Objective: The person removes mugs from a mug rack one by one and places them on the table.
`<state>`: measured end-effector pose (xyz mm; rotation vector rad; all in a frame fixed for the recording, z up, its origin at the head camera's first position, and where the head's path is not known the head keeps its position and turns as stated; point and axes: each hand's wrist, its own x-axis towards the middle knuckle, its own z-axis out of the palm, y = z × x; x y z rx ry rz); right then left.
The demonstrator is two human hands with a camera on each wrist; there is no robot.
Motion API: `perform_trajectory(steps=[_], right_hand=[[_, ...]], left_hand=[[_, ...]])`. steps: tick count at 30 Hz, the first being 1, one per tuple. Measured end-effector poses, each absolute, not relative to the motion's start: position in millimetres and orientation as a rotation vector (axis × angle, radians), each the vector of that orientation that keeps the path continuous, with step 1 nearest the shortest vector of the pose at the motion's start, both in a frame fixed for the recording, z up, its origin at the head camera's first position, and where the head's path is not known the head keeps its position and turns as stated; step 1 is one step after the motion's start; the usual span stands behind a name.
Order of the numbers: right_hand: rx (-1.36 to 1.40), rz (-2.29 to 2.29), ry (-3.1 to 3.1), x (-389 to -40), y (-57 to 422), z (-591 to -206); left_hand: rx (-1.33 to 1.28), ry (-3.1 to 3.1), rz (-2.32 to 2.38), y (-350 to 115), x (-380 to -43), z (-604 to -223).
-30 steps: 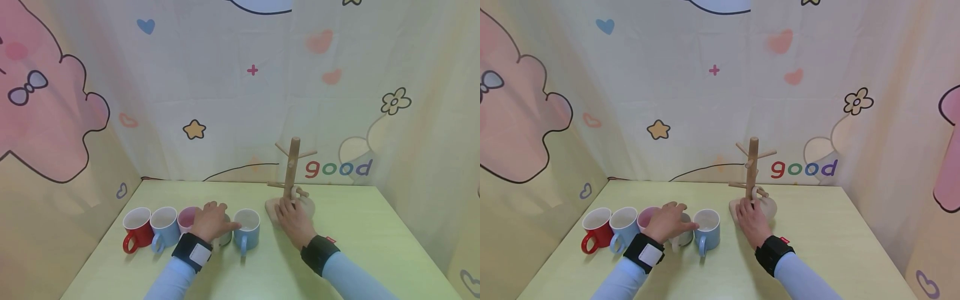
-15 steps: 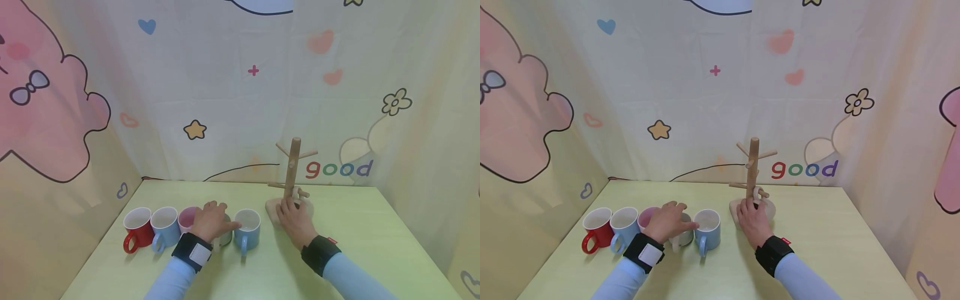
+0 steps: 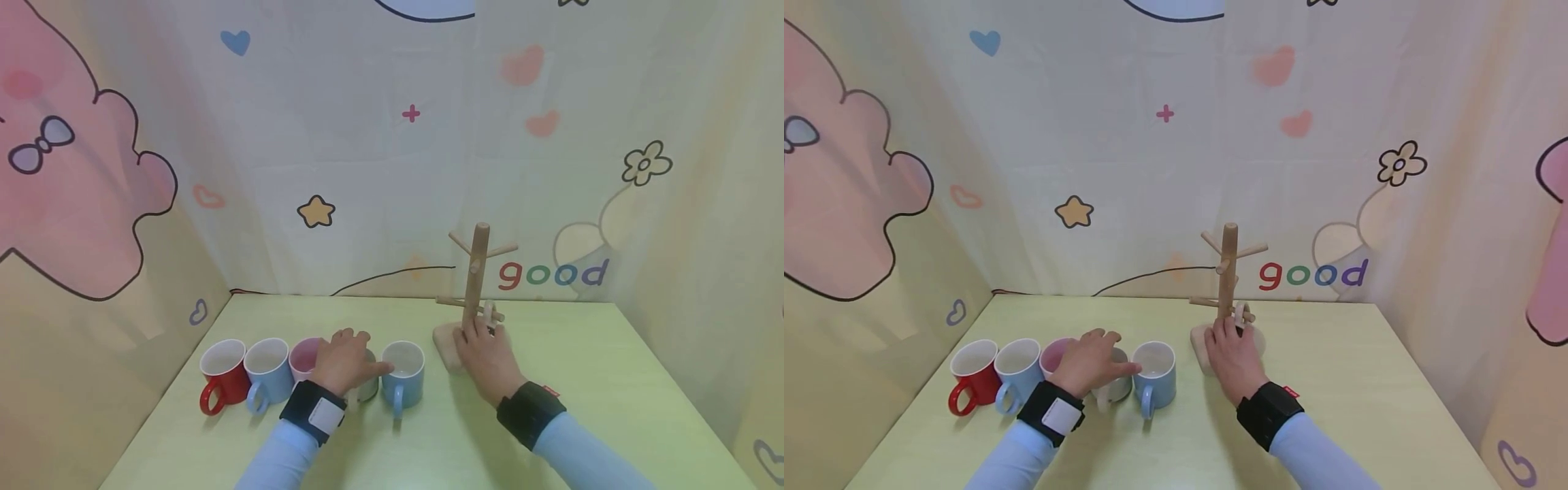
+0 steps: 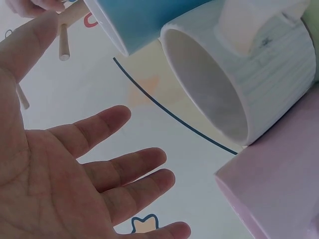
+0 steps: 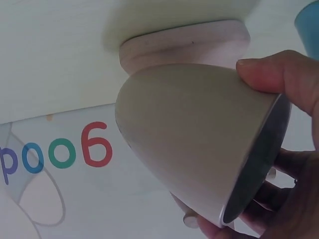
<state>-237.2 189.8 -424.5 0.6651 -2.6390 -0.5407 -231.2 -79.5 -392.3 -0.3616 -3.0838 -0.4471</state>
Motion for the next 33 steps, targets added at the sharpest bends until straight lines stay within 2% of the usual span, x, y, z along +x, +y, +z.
perform_trajectory(steps=[33], right_hand=[[0.657, -0.454, -2.641, -206.8, 201.4, -385.1]], left_hand=[[-0.334, -3.108, -0.474, -76.8, -232.3, -391.0]])
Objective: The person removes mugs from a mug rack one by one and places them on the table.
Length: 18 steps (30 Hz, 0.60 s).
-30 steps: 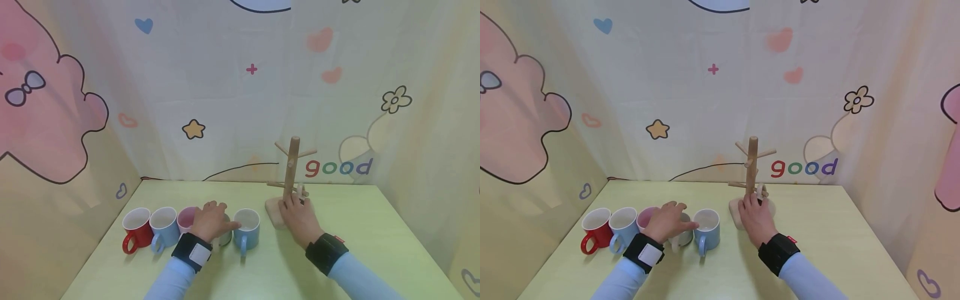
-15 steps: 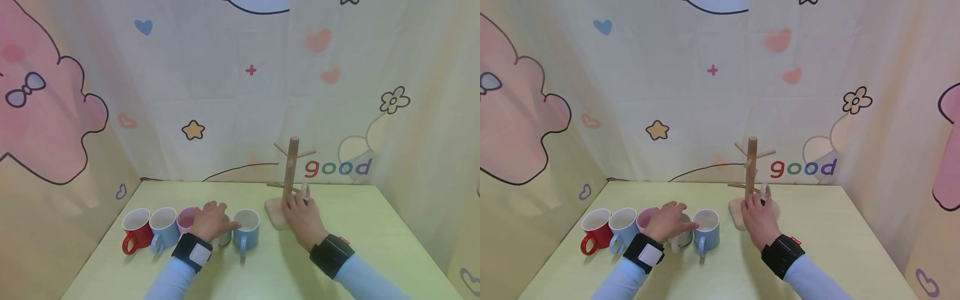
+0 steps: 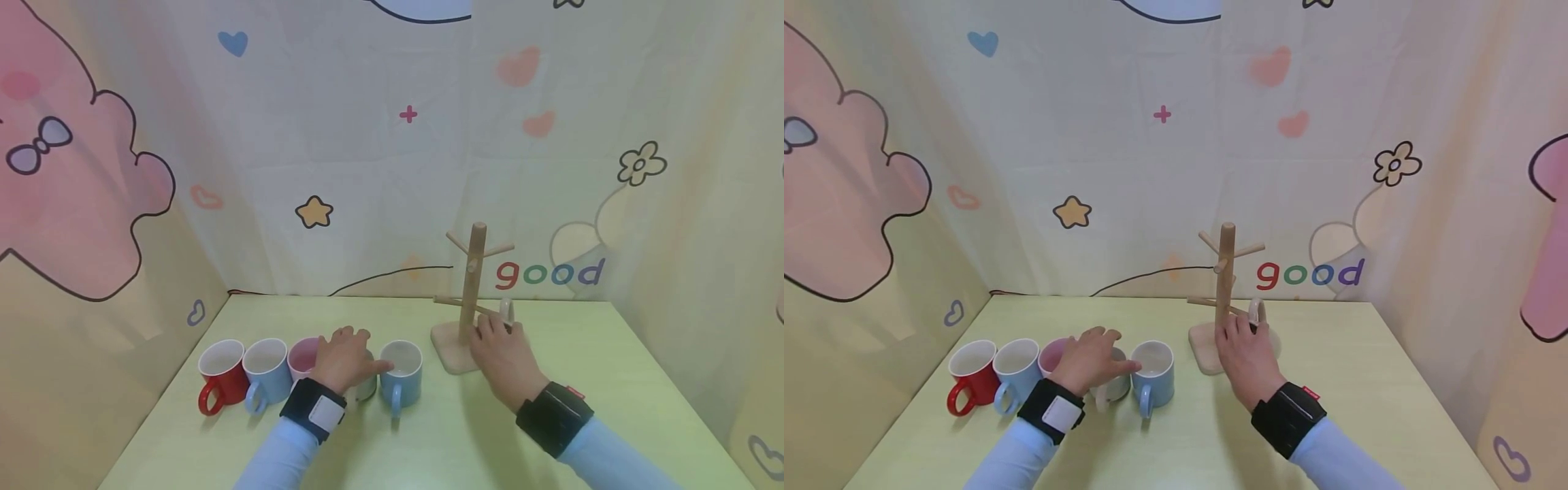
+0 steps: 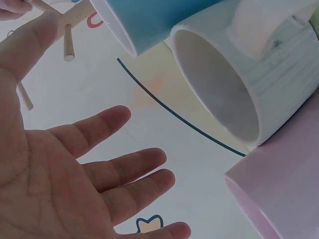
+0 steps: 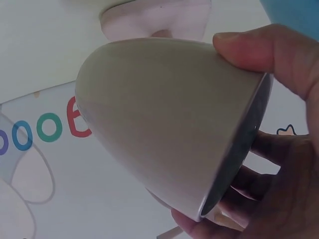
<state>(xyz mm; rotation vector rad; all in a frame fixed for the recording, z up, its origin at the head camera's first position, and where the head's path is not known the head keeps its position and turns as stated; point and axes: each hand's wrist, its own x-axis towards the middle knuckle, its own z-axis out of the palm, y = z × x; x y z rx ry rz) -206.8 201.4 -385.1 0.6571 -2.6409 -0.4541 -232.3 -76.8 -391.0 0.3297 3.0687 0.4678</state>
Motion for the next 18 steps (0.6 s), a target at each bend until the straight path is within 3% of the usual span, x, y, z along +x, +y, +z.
perform_trajectory(steps=[18], right_hand=[[0.708, -0.394, -2.739, -193.0, 196.0, -372.9]], left_hand=[[0.324, 3.068, 0.459, -76.0, -231.3, -387.5]])
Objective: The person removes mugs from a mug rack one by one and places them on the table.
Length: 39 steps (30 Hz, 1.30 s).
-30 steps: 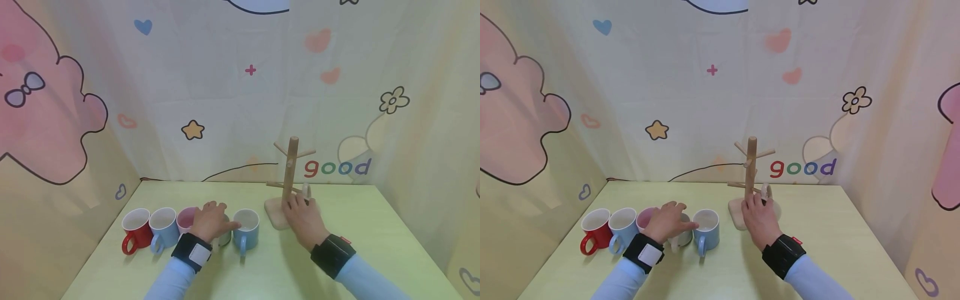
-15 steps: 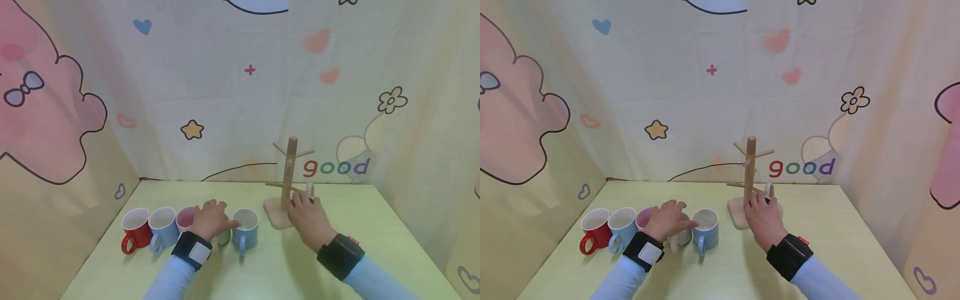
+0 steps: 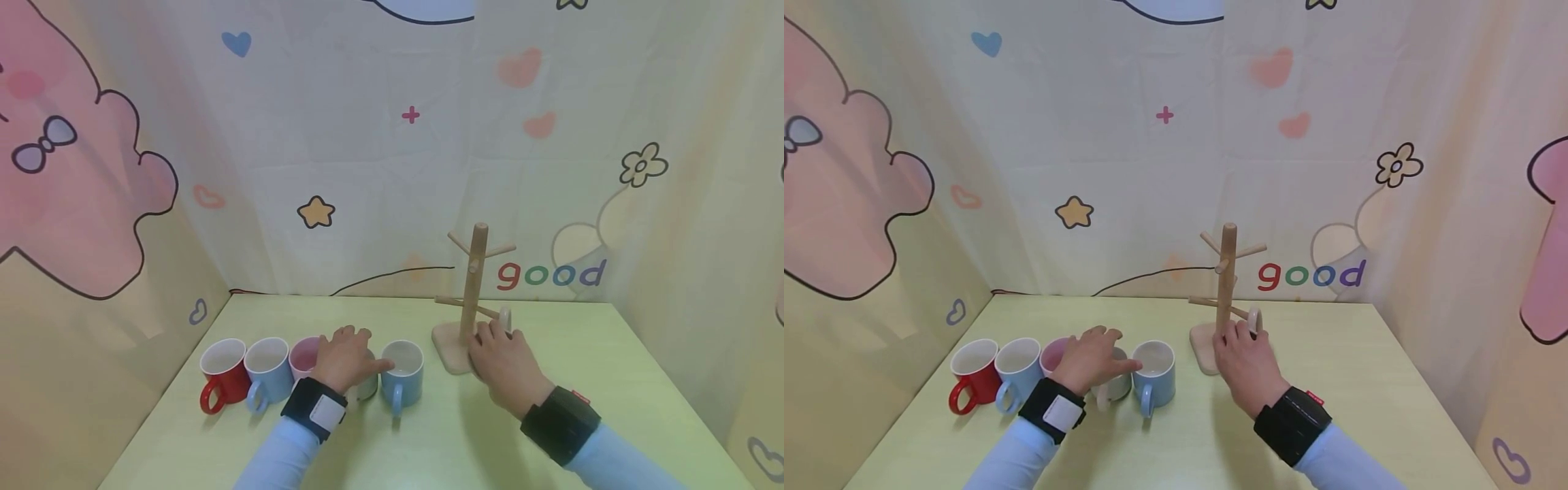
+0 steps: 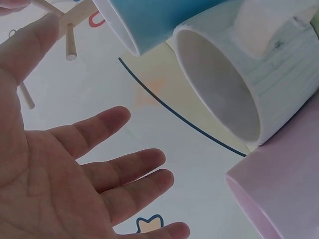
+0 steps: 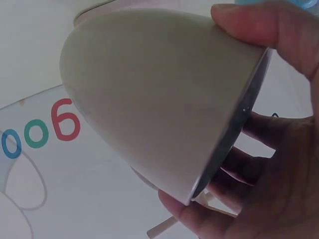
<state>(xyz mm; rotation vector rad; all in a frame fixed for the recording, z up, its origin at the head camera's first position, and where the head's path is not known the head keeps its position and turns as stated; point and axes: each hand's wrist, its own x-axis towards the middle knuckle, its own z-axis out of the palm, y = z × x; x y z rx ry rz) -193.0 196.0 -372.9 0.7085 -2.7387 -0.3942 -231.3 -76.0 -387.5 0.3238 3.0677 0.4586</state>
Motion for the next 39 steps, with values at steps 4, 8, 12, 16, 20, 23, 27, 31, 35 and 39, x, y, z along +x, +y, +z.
perform_trajectory(steps=[4, 8, 12, 16, 20, 23, 27, 31, 35, 39], right_hand=[[0.729, -0.364, -2.752, -191.2, 198.3, -373.5], [0.751, -0.299, -2.801, -189.0, 199.4, -374.7], [0.785, -0.213, -2.867, -187.1, 197.8, -376.0], [0.819, -0.129, -2.928, -187.1, 195.2, -377.9], [0.866, -0.044, -2.966, -188.1, 193.1, -380.3], [0.909, 0.017, -2.987, -189.3, 192.1, -382.0], [0.993, 0.092, -2.992, -191.0, 191.6, -384.6], [1.103, 0.131, -2.955, -190.9, 191.2, -385.6], [1.137, 0.161, -2.973, -190.0, 189.2, -384.2], [1.179, 0.198, -2.99, -189.2, 186.7, -381.6]], left_hand=[[0.33, 3.065, 0.473, -75.2, -231.3, -388.0], [0.334, 3.065, 0.478, -74.4, -231.3, -389.4], [0.34, 3.062, 0.497, -73.2, -230.9, -389.5], [0.35, 3.07, 0.508, -72.0, -231.2, -389.0], [0.368, 3.08, 0.504, -71.0, -231.5, -388.4], [0.385, 3.068, 0.519, -69.3, -231.1, -387.3], [0.408, 3.05, 0.54, -66.7, -229.9, -385.7], [0.452, 3.038, 0.546, -65.3, -229.6, -384.8], [0.507, 3.02, 0.574, -63.6, -229.9, -385.0], [0.587, 3.012, 0.57, -60.3, -230.4, -387.1]])
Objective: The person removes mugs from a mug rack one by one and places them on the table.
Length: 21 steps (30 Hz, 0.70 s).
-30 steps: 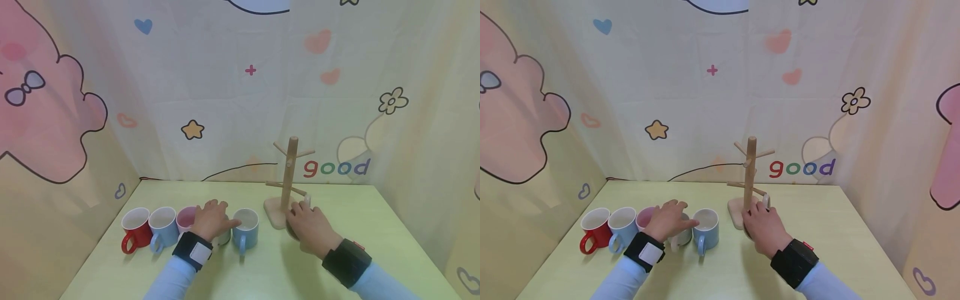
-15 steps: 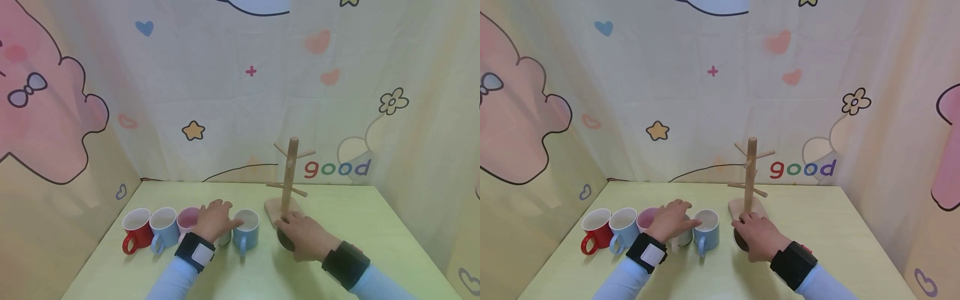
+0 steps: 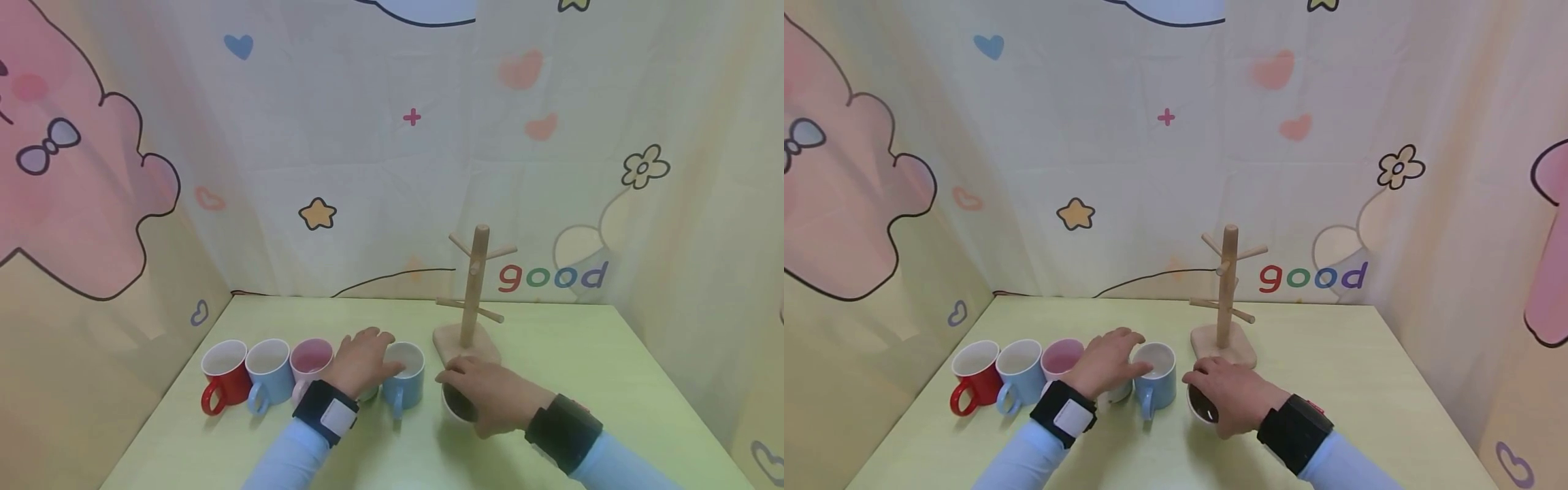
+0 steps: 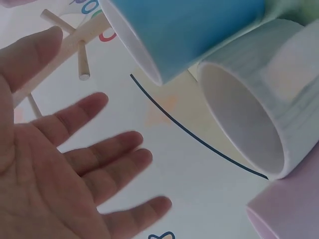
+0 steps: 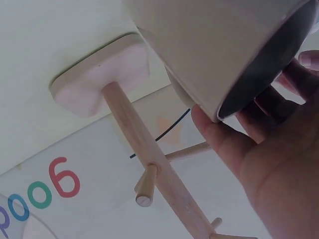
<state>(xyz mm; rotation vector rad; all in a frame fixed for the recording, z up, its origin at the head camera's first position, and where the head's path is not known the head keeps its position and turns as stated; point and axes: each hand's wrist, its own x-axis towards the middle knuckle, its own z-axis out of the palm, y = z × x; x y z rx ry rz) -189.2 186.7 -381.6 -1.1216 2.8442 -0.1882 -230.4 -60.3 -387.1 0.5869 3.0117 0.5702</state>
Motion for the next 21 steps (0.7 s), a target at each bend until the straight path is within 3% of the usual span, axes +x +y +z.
perform_trajectory(steps=[9, 21], right_hand=[[-1.192, -0.247, 2.765, -184.7, 179.5, -377.6], [-1.419, -0.178, 2.713, -171.3, 165.6, -368.8]], left_hand=[[0.697, 2.967, 0.546, -52.0, -227.0, -385.6], [1.156, 2.87, 0.456, -42.3, -231.3, -394.2]])
